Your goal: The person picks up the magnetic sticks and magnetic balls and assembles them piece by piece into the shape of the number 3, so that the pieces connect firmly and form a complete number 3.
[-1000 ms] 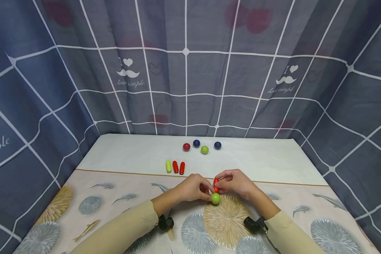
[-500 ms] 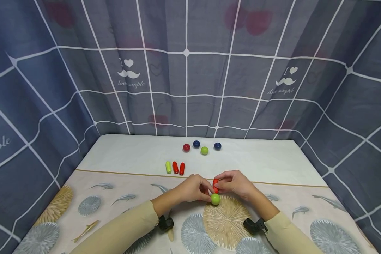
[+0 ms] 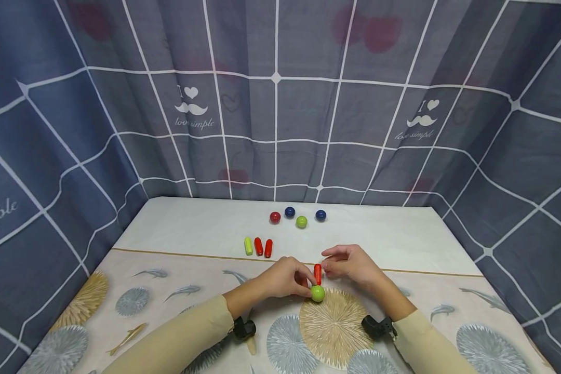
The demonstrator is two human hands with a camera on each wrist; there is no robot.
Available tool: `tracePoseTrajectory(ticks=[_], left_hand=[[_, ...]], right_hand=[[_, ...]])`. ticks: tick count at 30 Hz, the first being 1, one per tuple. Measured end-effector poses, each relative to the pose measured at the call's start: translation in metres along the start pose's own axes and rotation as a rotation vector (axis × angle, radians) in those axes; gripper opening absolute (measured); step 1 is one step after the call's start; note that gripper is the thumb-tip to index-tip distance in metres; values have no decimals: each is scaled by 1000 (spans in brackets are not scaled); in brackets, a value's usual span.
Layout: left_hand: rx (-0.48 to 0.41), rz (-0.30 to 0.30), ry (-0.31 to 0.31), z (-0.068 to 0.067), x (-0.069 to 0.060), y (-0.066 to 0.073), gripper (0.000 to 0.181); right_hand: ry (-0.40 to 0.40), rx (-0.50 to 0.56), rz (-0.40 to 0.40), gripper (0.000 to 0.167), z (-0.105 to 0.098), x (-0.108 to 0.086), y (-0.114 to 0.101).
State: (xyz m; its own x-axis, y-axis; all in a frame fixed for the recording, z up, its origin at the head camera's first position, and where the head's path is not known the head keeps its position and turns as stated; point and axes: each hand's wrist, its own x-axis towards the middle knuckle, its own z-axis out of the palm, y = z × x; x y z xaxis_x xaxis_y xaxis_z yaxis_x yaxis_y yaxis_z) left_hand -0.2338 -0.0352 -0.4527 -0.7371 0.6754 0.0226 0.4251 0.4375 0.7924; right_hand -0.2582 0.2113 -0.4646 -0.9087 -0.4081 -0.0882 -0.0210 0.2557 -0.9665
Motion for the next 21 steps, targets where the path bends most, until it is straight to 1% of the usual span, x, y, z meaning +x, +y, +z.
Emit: tracePoseTrajectory(ticks=[2,4,7,9,12,15,18,21], left_hand=[[2,-6,1,0,0,0,13],[2,-11,1,0,0,1,13],[0,-12,-1,-1,-1,2,13],[5,-11,-2,-1,-1,1,13],[26,-3,-6,-1,0,1,14],[42,4,-12,-1,1,2,14],[47,10,-15,-1,1,3,14],[50,12,-18,-1,2,3,14]], right_hand=[[32,-26,-30,45,-5,5,-3],[84,-65,-63,43,-11,12,-5],[165,-110,-108,41,-20,25,-8],[209,-126,-123,39,-27,35,-11],[249,-155,-150,35,-35,47,-15],[281,-186,-161,30,-40,58,-20],[306,-224,-156,27,-43,67,-24],[328,-238,-145,26,-45,75,-27]])
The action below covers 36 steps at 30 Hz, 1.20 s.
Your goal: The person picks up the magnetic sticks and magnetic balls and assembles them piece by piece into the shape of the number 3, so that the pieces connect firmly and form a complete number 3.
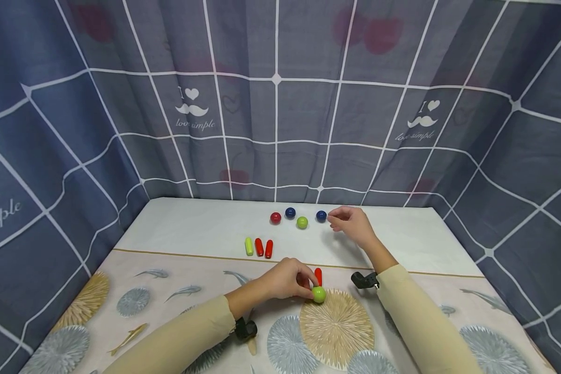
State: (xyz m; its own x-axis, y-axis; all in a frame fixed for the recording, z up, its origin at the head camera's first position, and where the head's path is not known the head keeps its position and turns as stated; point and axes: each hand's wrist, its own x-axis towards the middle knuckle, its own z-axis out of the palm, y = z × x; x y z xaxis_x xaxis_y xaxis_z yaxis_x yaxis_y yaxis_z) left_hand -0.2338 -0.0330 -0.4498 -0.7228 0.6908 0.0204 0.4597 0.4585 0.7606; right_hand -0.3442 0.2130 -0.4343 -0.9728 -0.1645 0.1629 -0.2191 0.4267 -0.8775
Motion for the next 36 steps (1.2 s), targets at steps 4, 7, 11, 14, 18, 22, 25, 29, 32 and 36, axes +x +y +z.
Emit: tracePoseTrajectory(ticks=[4,7,11,14,18,22,25,29,32,36], left_hand=[[-8,5,-13,1,1,0,17],[-11,13,-21,2,1,0,19],[-8,21,-24,2,1,2,20],[-6,19,-25,1,1,2,19],[7,4,-27,1,2,1,18],[17,4,-27,0,2,1,19],[6,9,-27,0,2,2,19],[-14,-1,-25,0,1,2,19],[-18,-8,-20,0,1,3,20],[-16,-6,-22,0,1,2,20]], right_hand=[[15,8,27,27,1,9,4],[24,6,39,28,3,14,10],[55,-3,42,25,6,18,16],[78,-24,45,24,7,21,20],[97,-66,53,22,8,24,23],[132,-95,61,20,9,26,24],[155,-130,50,21,10,28,25],[175,-157,52,23,12,28,26],[174,-132,87,24,15,28,25],[162,-102,125,27,18,28,26]])
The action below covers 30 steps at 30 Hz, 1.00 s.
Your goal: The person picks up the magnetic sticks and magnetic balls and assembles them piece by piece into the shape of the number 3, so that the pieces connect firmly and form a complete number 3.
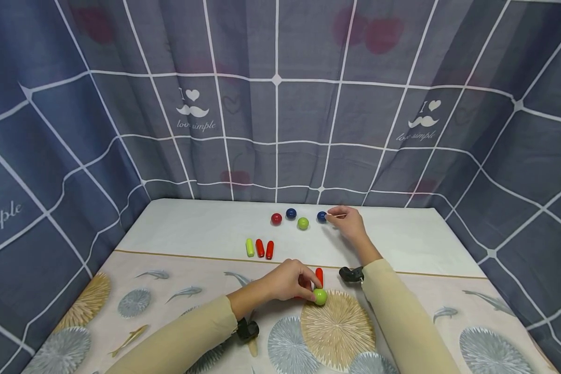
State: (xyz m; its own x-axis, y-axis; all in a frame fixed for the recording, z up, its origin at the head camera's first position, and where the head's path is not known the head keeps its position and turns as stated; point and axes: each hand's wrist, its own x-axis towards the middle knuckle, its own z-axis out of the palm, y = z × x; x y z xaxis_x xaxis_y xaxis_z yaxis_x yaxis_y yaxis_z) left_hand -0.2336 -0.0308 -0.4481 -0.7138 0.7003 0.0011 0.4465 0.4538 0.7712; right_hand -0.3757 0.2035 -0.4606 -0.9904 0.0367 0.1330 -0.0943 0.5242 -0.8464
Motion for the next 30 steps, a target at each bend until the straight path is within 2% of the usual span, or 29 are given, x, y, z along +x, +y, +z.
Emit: tracePoseTrajectory(ticks=[11,16,23,30], left_hand=[[-6,5,-12,0,0,-1,19],[-9,9,-16,1,0,-2,18],[-8,-4,-19,1,1,-2,19],[-1,-3,-23,0,1,-2,20]], right_hand=[[-45,-4,-18,46,13,7,3],[-44,-2,-26,44,18,9,4],[-43,-56,-31,37,17,7,3],[-59,-45,-38,39,17,0,4]])
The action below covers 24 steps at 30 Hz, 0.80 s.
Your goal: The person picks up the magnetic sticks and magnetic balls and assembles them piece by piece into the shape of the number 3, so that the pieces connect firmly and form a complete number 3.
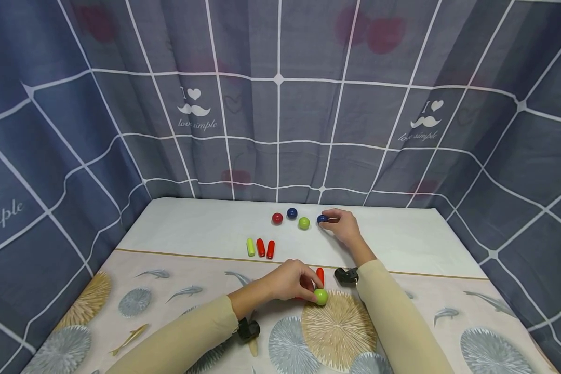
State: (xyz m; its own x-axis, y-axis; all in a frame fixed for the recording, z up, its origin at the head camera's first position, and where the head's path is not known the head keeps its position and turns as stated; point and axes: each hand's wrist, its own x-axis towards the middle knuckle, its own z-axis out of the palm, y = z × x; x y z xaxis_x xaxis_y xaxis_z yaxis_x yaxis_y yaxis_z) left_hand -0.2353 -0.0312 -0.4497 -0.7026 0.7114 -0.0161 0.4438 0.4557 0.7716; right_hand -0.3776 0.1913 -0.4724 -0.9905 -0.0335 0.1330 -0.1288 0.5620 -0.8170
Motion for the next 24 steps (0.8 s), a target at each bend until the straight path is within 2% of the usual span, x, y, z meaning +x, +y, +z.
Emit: tracePoseTrajectory(ticks=[18,24], left_hand=[[-14,20,-4,1,0,3,20],[11,25,-10,3,2,6,20]], right_hand=[[-132,44,14,41,-9,-41,-3],[-175,71,10,40,-15,-58,-4]])
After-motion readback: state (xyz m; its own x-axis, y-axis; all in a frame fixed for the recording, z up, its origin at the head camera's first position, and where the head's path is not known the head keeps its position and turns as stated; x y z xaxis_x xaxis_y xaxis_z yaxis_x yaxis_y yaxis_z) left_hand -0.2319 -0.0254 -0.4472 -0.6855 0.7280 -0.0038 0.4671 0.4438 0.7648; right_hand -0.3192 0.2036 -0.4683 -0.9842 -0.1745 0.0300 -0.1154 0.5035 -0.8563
